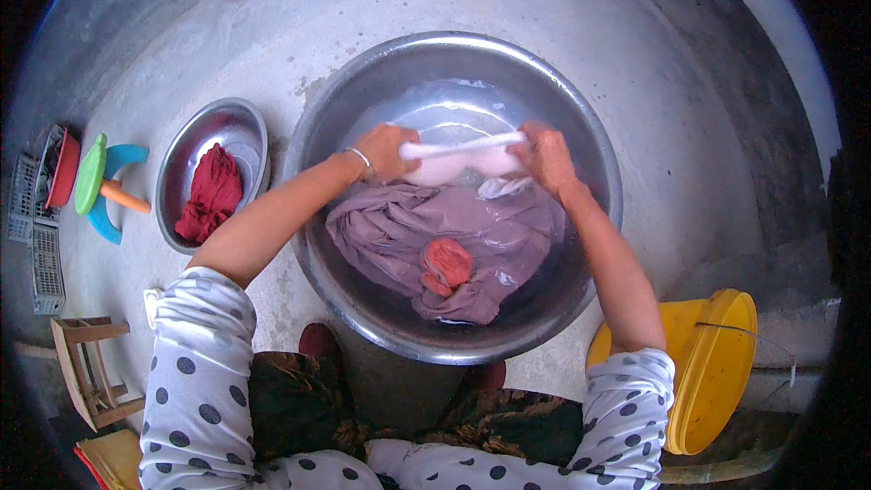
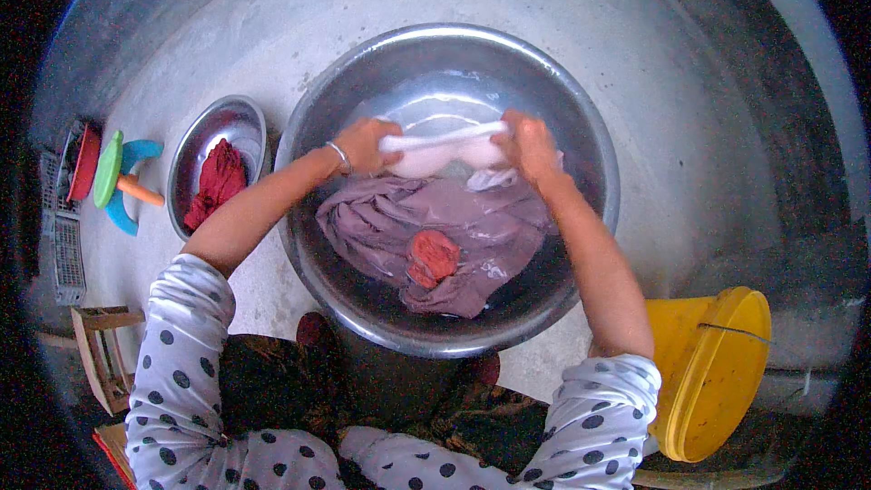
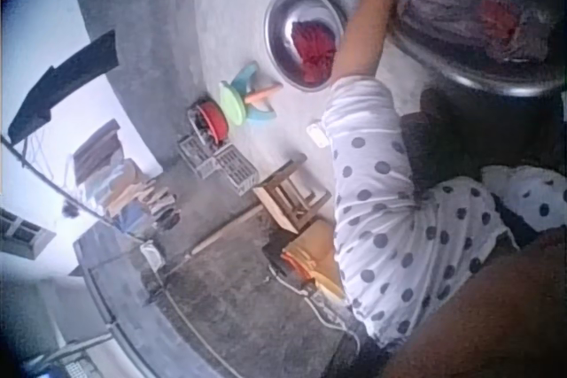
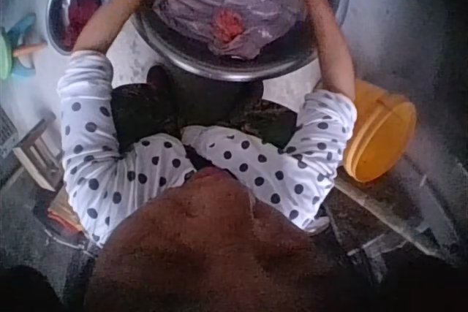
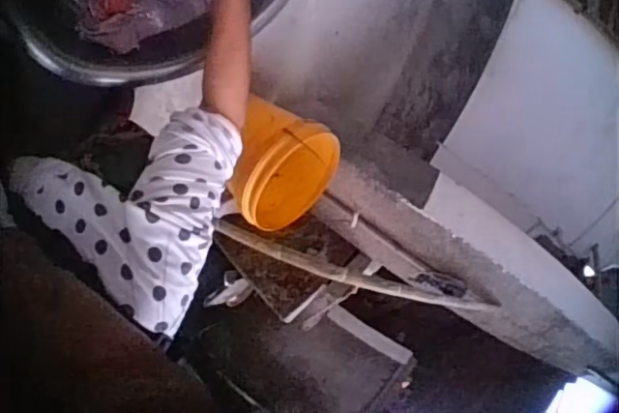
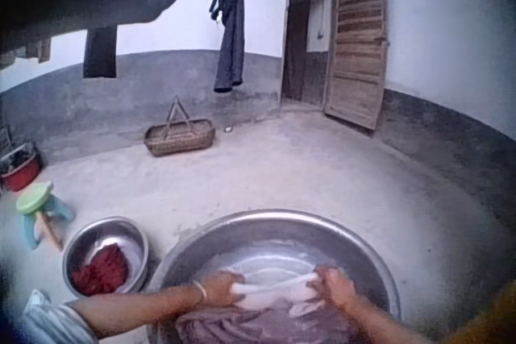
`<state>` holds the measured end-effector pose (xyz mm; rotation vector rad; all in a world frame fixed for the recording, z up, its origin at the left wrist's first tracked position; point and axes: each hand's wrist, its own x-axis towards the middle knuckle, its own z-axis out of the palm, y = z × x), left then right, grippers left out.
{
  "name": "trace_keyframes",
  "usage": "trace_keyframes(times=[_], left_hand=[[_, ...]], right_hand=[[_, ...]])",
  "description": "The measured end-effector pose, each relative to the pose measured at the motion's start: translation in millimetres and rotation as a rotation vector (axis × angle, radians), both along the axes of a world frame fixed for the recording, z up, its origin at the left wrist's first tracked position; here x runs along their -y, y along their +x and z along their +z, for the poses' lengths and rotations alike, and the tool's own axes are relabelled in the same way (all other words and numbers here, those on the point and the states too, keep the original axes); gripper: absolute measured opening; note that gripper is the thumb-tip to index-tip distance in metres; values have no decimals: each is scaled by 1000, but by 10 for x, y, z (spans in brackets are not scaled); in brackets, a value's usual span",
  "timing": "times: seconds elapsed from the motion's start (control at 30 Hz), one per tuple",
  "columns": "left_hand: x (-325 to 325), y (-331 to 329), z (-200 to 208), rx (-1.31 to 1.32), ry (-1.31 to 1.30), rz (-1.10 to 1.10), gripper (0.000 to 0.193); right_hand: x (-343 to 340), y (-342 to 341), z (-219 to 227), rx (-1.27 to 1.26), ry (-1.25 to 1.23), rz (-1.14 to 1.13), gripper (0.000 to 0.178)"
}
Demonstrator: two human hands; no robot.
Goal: The person sits on a concrete floor and hand-washes several pieces of clothing, including a red shirt and a white cloth, in a metal basin filled with soapy water. They scrub, rinse, and wring out the items one by one, transferring them to a larger basin as they finish.
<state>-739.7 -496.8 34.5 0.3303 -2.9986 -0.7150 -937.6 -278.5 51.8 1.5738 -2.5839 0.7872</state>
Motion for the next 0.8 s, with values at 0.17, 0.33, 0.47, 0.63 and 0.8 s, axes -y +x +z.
trace_keyframes(times=[0.17, 0.33, 0.47, 0.63, 0.8], left_hand=[[342, -160, 355, -450, 9, 31, 29], [391, -216, 1040, -842, -404, 93, 29], [350, -229, 769, -593, -568, 210, 32], [283, -169, -795, -294, -221, 193, 31], [228, -90, -1063, -66, -190, -101, 26]], right_hand=[[146, -34, 608, -195, -211, -109, 22], [95, -227, 934, -336, -341, 105, 20], [103, -442, 329, -209, -252, -22, 22], [294, -174, -993, -208, 66, -52, 27], [219, -192, -1025, -204, 407, 468, 24]])
